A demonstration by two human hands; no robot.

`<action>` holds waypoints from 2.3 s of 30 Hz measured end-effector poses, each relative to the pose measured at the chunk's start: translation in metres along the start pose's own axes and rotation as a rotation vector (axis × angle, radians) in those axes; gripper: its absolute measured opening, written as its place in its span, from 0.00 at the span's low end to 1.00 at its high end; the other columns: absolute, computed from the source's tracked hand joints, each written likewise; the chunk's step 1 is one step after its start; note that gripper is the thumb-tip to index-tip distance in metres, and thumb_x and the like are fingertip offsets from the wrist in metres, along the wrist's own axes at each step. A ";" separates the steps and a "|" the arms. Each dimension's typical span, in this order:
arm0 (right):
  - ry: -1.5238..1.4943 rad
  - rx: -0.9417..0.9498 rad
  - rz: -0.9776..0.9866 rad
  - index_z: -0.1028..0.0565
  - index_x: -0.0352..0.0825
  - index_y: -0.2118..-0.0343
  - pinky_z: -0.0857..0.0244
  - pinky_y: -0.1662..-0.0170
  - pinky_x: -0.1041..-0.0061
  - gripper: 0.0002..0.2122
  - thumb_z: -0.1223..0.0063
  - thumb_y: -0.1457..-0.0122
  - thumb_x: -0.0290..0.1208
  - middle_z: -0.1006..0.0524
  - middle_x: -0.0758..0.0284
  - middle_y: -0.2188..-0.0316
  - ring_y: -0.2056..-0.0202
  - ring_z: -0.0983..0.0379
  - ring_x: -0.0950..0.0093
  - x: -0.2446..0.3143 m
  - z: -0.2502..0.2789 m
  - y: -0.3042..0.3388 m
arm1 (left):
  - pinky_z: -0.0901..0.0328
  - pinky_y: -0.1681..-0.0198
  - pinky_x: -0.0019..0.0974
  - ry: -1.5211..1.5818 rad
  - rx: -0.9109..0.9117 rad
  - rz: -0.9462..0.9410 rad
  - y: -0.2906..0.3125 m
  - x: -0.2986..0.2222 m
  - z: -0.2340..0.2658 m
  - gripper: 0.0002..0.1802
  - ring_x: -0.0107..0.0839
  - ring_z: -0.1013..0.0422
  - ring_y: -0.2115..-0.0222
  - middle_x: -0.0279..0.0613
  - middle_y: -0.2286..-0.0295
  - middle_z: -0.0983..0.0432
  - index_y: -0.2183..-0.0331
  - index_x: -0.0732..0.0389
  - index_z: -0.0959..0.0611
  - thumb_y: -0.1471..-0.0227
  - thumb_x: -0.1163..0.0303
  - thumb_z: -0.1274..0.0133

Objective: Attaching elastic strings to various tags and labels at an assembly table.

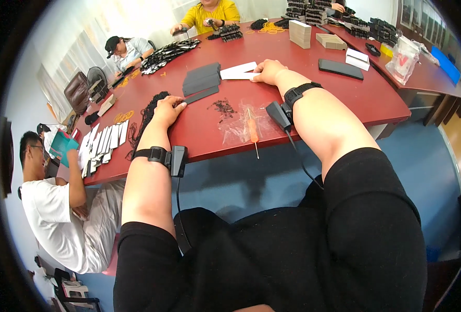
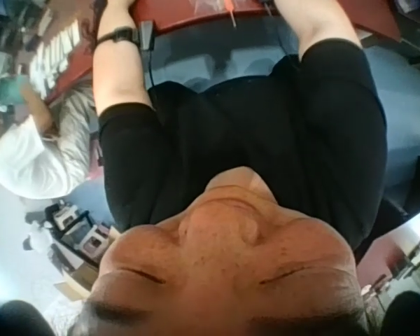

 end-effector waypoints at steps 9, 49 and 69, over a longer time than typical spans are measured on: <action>-0.372 -0.259 0.160 0.24 0.37 0.58 0.37 0.53 0.73 0.19 0.40 0.52 0.39 0.24 0.60 0.60 0.58 0.29 0.67 -0.006 0.018 0.014 | 0.33 0.67 0.35 0.335 -0.430 -0.146 -0.001 0.000 0.011 0.16 0.38 0.26 0.73 0.49 0.72 0.23 0.64 0.65 0.21 0.55 0.66 0.41; -1.554 0.007 0.152 0.26 0.27 0.68 0.31 0.60 0.73 0.07 0.48 0.44 0.26 0.23 0.57 0.69 0.67 0.25 0.71 -0.022 -0.106 0.312 | 0.35 0.65 0.31 0.821 -0.223 -0.334 0.194 -0.205 -0.007 0.08 0.32 0.29 0.71 0.41 0.72 0.26 0.67 0.63 0.20 0.54 0.80 0.47; -1.847 0.021 0.061 0.27 0.30 0.70 0.29 0.59 0.73 0.04 0.49 0.44 0.25 0.23 0.57 0.67 0.63 0.24 0.66 -0.005 -0.145 0.293 | 0.35 0.67 0.31 0.705 -0.437 -0.194 0.222 -0.125 -0.005 0.07 0.32 0.30 0.73 0.42 0.72 0.28 0.70 0.64 0.22 0.57 0.78 0.44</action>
Point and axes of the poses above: each hand's wrist, its own y-axis away from the middle knuckle, its own z-axis out of the back of the hand, x = y × z, the point moved 1 cm from there along -y, towards the middle knuckle
